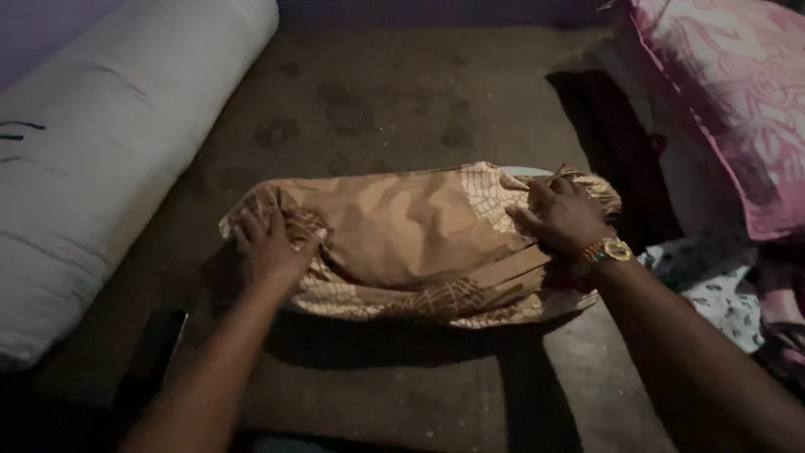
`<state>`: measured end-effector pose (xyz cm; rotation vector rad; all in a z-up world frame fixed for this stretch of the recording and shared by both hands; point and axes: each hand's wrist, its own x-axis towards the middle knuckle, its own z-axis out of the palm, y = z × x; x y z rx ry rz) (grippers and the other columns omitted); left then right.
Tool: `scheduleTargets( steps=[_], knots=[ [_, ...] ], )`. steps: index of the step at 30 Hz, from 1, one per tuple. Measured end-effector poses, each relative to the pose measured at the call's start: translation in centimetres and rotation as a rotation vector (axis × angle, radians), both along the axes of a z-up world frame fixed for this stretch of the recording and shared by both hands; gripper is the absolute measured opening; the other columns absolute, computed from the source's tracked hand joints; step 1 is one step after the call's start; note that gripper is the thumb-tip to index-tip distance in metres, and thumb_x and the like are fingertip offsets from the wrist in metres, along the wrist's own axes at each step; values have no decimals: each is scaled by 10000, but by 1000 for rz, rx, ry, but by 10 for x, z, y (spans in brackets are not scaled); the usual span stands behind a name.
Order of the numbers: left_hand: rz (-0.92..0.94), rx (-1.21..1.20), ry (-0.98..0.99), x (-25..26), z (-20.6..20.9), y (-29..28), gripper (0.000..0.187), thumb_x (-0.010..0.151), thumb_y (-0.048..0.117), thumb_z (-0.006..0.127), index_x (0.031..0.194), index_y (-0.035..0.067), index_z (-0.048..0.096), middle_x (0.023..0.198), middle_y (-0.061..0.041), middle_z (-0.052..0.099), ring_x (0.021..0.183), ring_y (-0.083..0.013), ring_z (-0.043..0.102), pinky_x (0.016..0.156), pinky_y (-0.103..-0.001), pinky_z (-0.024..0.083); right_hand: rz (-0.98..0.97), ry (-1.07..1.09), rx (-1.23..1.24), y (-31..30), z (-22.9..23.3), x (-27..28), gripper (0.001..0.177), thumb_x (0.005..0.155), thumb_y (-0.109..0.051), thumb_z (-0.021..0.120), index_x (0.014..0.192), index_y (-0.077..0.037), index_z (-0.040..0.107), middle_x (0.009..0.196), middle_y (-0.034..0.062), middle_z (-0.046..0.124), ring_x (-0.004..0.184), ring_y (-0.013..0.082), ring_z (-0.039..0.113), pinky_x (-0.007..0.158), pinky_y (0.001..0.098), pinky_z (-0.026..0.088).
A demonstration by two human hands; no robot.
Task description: The person puts a patterned pillowcase onto a long white bolster pillow while sitting on a bed.
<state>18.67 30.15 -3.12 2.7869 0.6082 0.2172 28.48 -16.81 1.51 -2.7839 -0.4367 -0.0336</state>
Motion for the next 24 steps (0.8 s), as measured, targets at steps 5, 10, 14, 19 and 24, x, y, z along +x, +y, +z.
scheduleTargets(
  steps=[5,10,14,19,24],
  knots=[
    [195,-273,-312,-30,-21,-29,1163,746,818,655,1639,189,256,1677,-326,-111,1533,-549,124,1116,-594,391,-55,117,-125,-8,-8,46,828,900,-742,440,1470,-147,522,1312,240,595,1291,434,515,1046,576,423],
    [303,-376,-173,-23,-12,-24,1205,662,811,669,1652,286,226,1696,-251,-101,1502,-502,259,1086,-592,428,-146,275,100,-23,-20,68,993,833,-801,507,1523,-91,434,1522,245,464,1392,434,451,1100,548,406],
    [145,-347,-199,-6,-10,-3,1175,677,801,708,1624,266,263,1753,-191,-77,1498,-488,301,1120,-585,409,-215,297,130,-39,-29,36,993,838,-770,556,1502,-37,466,1464,263,536,1350,427,518,1079,527,443],
    [65,-506,55,-3,11,-11,1194,615,770,727,1627,352,250,1725,-123,41,1526,-416,278,1137,-600,395,-329,412,67,-84,-29,-77,852,875,-699,513,1434,-59,570,1284,254,720,1205,384,690,1025,476,530],
    [-180,-565,101,-19,5,-66,1156,618,746,753,1603,345,302,1720,-117,77,1555,-377,223,1163,-575,348,-375,527,-321,-170,-49,-186,737,909,-697,486,1437,-189,567,1308,193,668,1184,325,685,999,420,542]
  ],
)
